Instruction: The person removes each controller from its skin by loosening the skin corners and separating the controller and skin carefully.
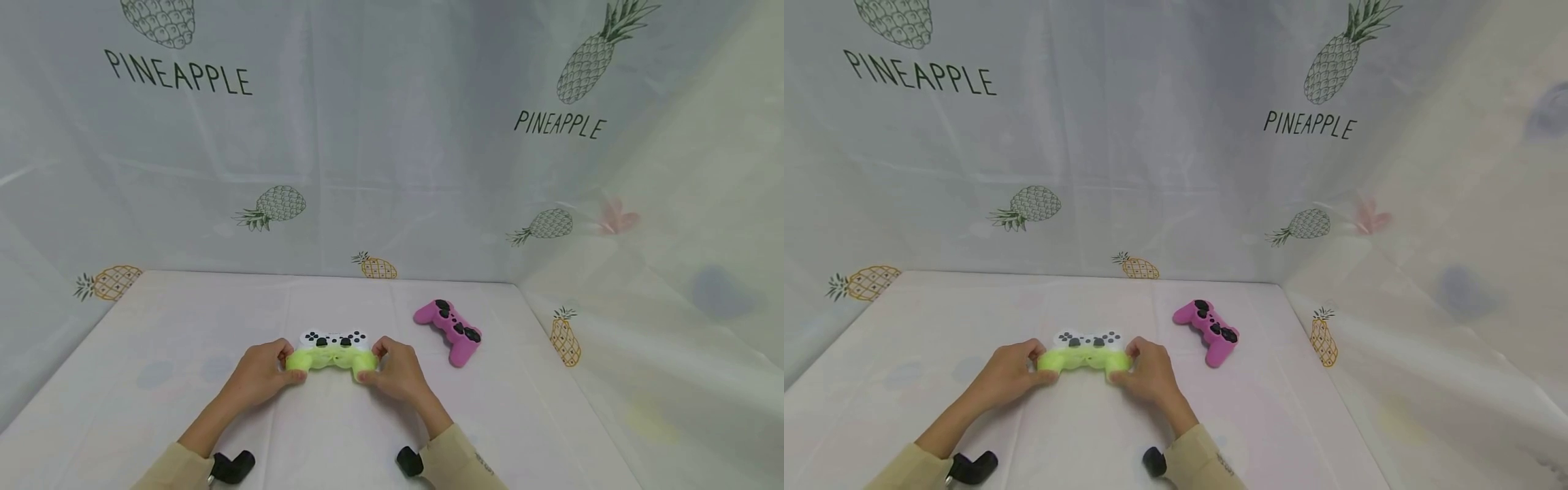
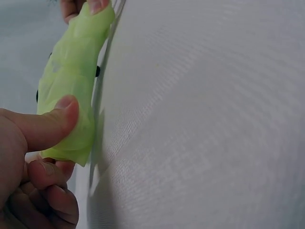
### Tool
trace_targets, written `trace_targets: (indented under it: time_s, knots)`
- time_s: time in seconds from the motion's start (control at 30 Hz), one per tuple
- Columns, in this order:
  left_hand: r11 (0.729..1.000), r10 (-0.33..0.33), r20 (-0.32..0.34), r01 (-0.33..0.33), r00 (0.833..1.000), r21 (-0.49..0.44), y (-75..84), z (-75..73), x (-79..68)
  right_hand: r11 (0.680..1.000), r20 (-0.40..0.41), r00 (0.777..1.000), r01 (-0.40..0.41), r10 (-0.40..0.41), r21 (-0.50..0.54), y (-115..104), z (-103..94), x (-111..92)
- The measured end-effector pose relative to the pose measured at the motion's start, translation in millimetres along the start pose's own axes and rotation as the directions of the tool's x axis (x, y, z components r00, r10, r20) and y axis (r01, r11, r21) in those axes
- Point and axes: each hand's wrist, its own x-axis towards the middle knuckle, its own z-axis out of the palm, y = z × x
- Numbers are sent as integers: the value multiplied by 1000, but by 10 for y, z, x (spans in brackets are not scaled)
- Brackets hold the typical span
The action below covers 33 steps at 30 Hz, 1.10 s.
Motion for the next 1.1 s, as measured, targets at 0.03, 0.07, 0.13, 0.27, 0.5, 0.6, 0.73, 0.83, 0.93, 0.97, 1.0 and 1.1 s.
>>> trace_targets:
  time_s: [0.03,0.07,0.13,0.27,0.5,0.6,0.73,0.83,0.93,0.97,1.0,1.1]
  knots:
    - [1000,-1,0,1,1000,1,-3,0,5,1000,0,1000,1,-1,0,-1,0,6]
    - [1000,-2,-1,2,1000,-1,-6,0,10,1000,-1,1000,3,-3,-2,1,3,14]
    - [1000,-4,1,4,1000,3,-9,-1,17,1000,-3,1000,6,-6,-8,5,8,21]
    - [1000,-17,10,17,1000,-3,2,-2,21,1000,-10,1000,5,-5,-12,6,12,30]
    - [1000,-22,6,22,1000,19,13,-7,34,1000,-9,1000,3,-3,-27,-1,9,52]
    - [999,-28,9,28,1000,19,15,-9,29,999,-6,1000,9,-9,-36,-6,8,52]
    - [1000,-23,8,23,1000,13,19,-14,23,999,-10,1000,16,-16,-35,-4,11,51]
    - [1000,-17,6,17,1000,7,21,-19,22,999,-11,1000,15,-16,-30,0,17,51]
    - [1000,-20,9,20,1000,3,28,-24,16,999,-9,1000,15,-16,-29,2,19,47]
    - [1000,-20,11,20,1000,1,30,-25,14,999,-9,1000,13,-13,-29,3,20,47]
    - [1000,-20,13,20,1000,0,34,-27,12,999,-10,1000,13,-14,-29,3,19,46]
    - [1000,-19,14,19,1000,-6,44,-32,8,1000,-15,1000,17,-17,-25,2,14,43]
